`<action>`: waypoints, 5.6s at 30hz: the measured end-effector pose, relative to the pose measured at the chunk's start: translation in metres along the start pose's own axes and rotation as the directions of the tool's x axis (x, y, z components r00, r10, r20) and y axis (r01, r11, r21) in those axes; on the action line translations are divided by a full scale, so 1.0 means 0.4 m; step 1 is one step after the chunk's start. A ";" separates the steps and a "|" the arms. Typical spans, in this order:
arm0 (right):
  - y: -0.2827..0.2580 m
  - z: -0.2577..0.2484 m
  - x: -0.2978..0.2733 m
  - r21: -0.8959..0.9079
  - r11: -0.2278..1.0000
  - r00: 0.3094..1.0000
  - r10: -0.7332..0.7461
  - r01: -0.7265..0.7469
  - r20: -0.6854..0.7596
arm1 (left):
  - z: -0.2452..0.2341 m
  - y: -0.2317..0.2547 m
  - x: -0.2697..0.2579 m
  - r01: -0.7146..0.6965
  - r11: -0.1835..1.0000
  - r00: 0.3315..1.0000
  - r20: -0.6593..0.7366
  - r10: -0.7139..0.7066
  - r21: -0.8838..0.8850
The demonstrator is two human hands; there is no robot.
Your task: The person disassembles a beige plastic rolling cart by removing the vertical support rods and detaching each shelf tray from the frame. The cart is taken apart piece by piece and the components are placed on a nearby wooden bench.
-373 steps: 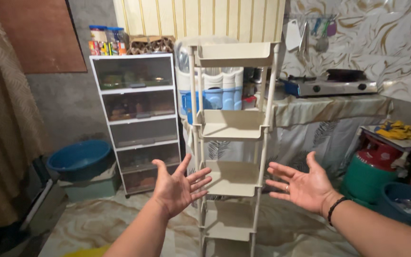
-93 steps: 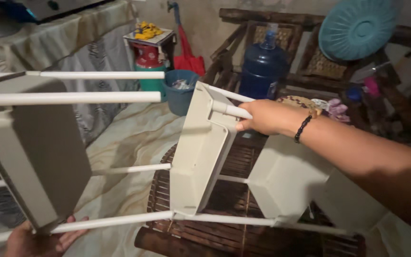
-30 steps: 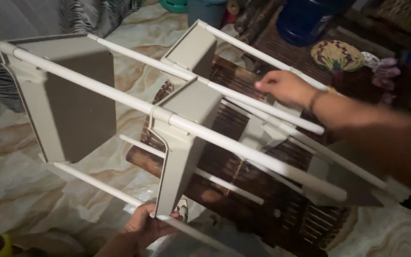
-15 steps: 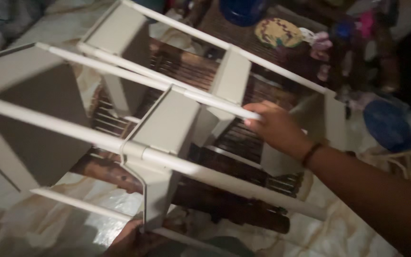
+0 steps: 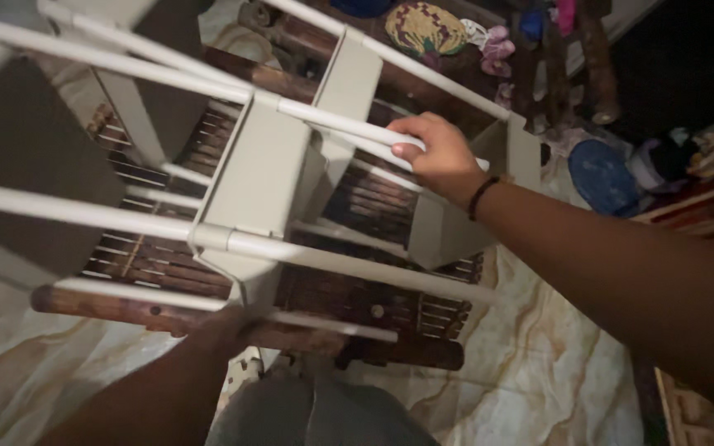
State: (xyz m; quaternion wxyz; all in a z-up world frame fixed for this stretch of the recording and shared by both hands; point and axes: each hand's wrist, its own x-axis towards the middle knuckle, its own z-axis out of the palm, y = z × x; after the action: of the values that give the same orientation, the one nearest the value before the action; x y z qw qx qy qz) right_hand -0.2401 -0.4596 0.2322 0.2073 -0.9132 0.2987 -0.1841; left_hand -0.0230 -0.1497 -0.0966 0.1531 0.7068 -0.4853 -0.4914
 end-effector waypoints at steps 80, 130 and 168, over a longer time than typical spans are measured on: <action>0.023 0.045 -0.170 0.080 0.988 0.957 0.106 -0.132 0.269 | -0.412 0.537 -0.151 -0.198 0.872 0.744 -0.648 -0.164 -0.447; -0.243 0.248 -0.291 0.127 0.896 0.672 0.219 -0.426 0.708 | -0.401 0.469 -0.356 0.285 0.868 0.901 -0.424 -0.097 0.407; -0.269 0.281 -0.365 0.126 0.949 0.861 0.200 -0.289 0.468 | -0.393 0.442 -0.386 0.316 0.873 0.910 -0.379 -0.168 0.371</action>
State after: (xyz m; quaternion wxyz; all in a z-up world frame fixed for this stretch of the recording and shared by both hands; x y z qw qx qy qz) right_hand -0.2479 -0.2592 0.1587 0.3796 -0.8608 0.3374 0.0319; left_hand 0.0078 -0.1468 0.1843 0.0123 0.8518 -0.4533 -0.2623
